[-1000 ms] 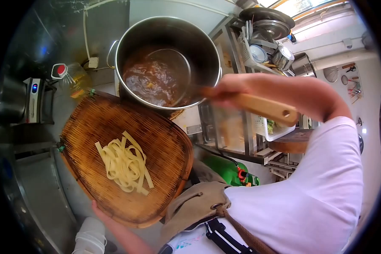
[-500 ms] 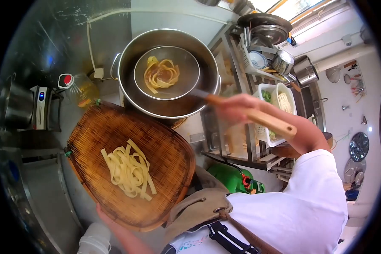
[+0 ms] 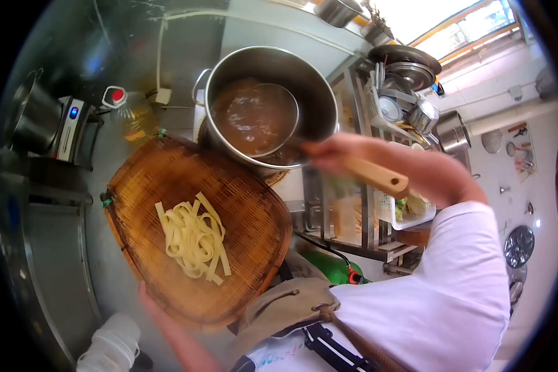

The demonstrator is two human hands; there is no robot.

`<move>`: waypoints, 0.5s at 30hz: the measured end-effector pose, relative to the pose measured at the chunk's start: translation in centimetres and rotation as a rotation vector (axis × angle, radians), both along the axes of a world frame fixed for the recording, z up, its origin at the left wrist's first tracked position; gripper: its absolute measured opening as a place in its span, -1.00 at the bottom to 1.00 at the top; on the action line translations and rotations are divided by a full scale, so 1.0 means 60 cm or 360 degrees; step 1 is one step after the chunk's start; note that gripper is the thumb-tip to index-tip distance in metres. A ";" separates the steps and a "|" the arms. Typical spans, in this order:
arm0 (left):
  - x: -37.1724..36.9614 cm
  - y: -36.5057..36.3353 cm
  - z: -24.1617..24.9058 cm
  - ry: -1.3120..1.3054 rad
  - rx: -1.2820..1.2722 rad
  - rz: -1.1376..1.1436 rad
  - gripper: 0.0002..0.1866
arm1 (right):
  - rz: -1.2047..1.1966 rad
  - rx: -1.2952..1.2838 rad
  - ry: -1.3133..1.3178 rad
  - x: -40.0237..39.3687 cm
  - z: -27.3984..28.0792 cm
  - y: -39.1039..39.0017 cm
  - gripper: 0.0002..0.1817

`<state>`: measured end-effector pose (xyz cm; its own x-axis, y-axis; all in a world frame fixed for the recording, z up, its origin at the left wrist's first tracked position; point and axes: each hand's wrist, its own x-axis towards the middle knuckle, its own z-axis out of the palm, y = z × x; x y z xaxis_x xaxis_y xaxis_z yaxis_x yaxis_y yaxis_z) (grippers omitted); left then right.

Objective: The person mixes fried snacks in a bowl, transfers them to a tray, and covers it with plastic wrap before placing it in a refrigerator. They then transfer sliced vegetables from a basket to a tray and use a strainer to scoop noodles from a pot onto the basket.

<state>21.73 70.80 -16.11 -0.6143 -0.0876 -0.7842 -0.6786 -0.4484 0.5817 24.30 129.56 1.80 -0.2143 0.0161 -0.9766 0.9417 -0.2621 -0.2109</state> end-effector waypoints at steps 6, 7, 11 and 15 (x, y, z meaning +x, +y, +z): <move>-0.024 0.037 0.024 -0.0106 0.0196 0.0132 -0.44 | -0.0782 -0.0760 0.0372 0.097 -0.088 -0.010 -0.78; -0.031 0.045 0.034 -0.0086 0.0246 0.0121 -0.44 | -0.0831 -0.0822 0.0407 0.114 -0.084 -0.010 -0.78; -0.013 0.029 0.027 0.0365 0.0317 -0.0297 -0.46 | -0.0969 -0.0807 0.0548 0.163 -0.047 -0.047 -0.77; -0.028 -0.005 -0.022 0.0284 0.0434 -0.0402 -0.47 | -0.0902 -0.0615 0.0642 0.194 -0.012 -0.075 -0.73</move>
<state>20.03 70.49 -17.42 -0.7183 0.2794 -0.6372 -0.6863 -0.4345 0.5832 35.96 125.09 1.09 -0.6132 -0.0954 -0.7841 0.5134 -0.8025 -0.3038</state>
